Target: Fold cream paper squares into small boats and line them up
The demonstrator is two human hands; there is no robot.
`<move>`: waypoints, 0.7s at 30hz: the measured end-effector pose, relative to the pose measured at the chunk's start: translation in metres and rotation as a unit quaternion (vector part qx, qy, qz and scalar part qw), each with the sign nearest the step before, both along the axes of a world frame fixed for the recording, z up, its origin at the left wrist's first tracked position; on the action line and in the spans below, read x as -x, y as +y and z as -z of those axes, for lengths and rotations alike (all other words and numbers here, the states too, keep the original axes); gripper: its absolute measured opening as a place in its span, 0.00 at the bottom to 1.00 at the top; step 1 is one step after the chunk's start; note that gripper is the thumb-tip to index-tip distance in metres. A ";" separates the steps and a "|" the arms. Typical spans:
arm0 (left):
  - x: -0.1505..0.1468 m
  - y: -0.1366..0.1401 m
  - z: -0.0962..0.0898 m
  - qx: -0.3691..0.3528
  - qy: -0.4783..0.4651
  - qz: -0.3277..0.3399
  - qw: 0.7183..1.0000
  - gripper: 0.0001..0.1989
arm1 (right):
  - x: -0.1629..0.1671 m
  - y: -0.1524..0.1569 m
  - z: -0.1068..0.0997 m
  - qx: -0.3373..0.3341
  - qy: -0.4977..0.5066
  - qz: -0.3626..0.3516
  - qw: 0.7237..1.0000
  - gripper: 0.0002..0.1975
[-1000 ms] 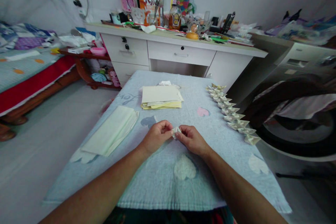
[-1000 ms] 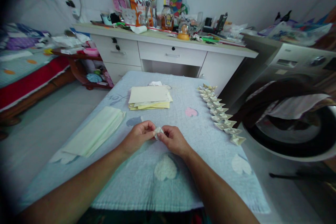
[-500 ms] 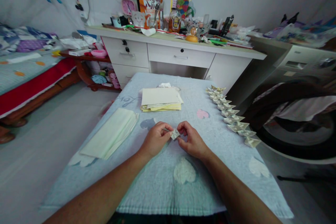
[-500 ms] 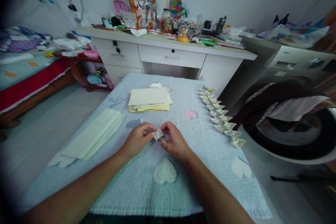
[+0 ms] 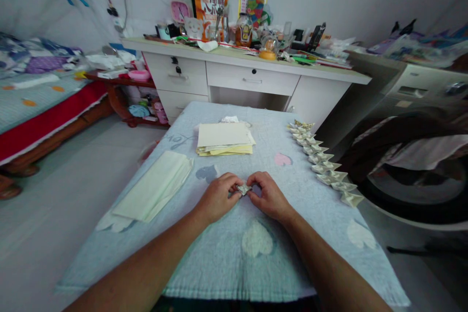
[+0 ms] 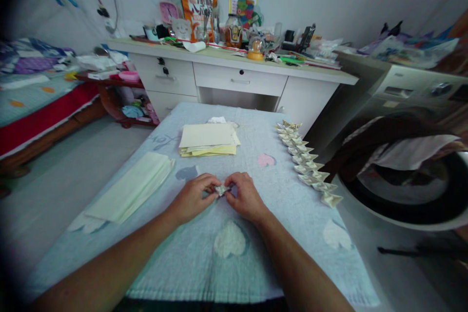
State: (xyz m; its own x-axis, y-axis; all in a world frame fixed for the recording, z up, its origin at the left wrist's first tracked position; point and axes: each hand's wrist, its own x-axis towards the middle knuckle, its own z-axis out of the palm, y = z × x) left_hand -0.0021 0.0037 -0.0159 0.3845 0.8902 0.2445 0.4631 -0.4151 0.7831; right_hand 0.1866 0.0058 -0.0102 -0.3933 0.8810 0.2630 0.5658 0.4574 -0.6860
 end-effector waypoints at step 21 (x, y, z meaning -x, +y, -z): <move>0.002 0.001 0.003 -0.092 0.171 0.021 0.981 0.02 | 0.003 -0.004 0.002 -0.026 -0.122 -0.037 0.992 0.07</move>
State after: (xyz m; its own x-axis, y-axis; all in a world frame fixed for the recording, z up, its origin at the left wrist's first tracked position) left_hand -0.0041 0.0051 -0.0184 0.5071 0.8250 0.2495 0.6649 -0.5586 0.4958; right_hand 0.1834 0.0019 -0.0121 -0.5130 0.8354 0.1972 0.6757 0.5347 -0.5075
